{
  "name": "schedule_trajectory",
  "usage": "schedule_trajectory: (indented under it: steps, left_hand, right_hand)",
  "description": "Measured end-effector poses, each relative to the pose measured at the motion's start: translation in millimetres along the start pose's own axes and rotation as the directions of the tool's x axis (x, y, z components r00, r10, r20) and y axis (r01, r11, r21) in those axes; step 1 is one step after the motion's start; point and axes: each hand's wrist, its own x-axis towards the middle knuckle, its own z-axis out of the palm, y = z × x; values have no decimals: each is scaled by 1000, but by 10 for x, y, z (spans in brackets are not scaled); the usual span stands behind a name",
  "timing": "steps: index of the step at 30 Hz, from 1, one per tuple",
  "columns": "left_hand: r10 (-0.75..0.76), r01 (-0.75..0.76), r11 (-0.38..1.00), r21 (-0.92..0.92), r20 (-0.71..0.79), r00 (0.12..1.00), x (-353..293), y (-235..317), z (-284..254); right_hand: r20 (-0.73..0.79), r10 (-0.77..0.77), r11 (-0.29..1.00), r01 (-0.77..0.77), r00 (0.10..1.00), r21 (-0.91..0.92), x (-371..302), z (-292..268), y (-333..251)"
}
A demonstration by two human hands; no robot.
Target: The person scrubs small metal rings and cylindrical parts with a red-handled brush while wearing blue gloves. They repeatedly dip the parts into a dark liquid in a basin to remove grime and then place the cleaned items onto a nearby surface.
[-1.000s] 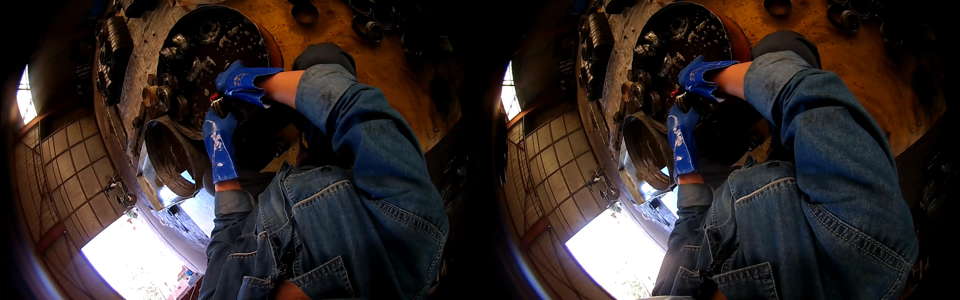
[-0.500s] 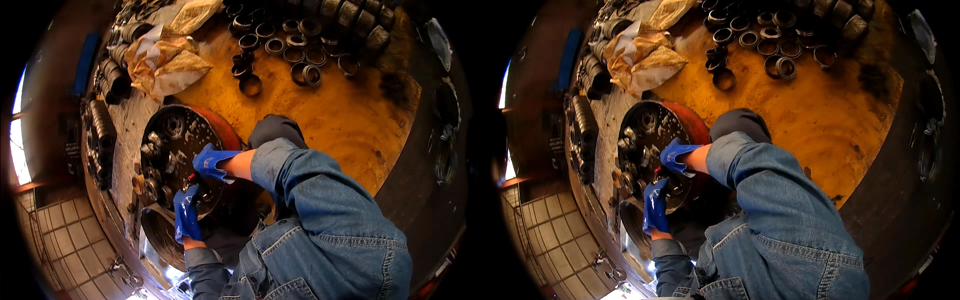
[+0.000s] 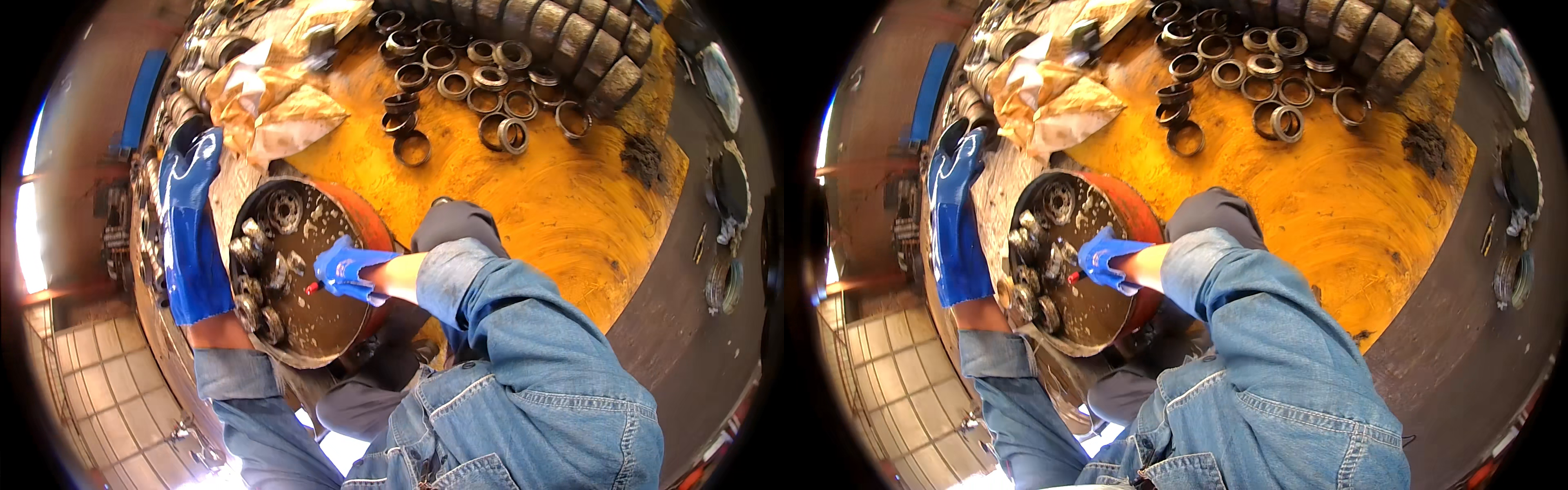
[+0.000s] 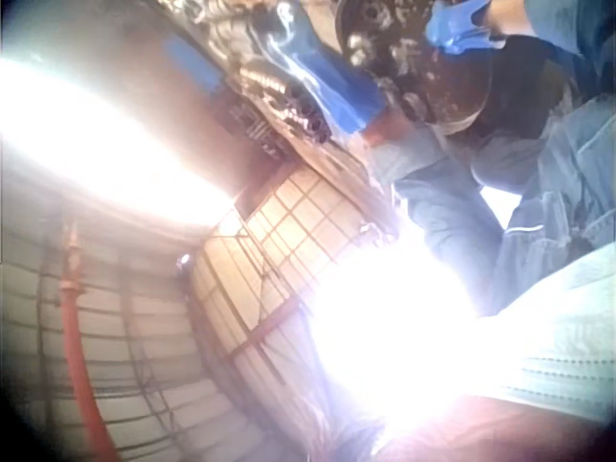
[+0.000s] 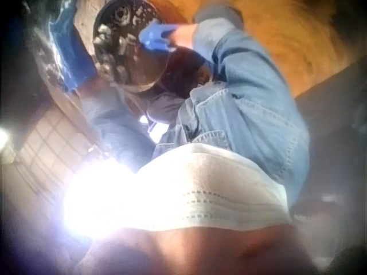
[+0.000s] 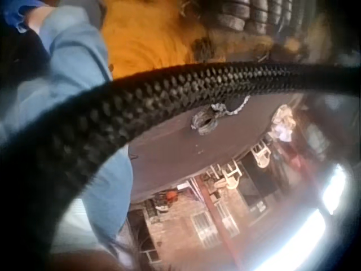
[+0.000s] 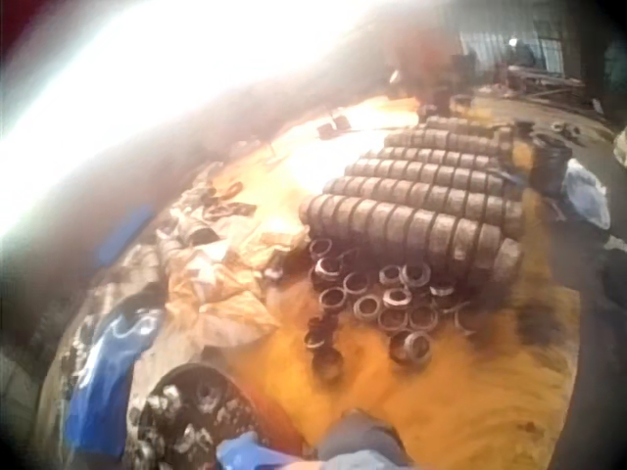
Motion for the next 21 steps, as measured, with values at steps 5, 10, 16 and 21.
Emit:
schedule_trajectory:
  steps: [5,10,16,21]
  left_hand:
    - [-277,277,960,-27,29,961,-819,-546,-403]
    - [-536,529,843,97,81,840,-2181,-1351,-291]
    - [-771,770,634,72,133,623,-3824,-2581,0]
    - [-766,715,637,287,133,629,-3703,-2666,240]
  right_hand:
    - [-251,-125,992,114,960,-59,35,45,-225]
    - [-12,23,997,-22,1000,74,-4,-66,-80]
    - [73,81,997,-80,994,-12,127,38,-301]
    - [105,147,988,-142,984,-61,293,94,-266]
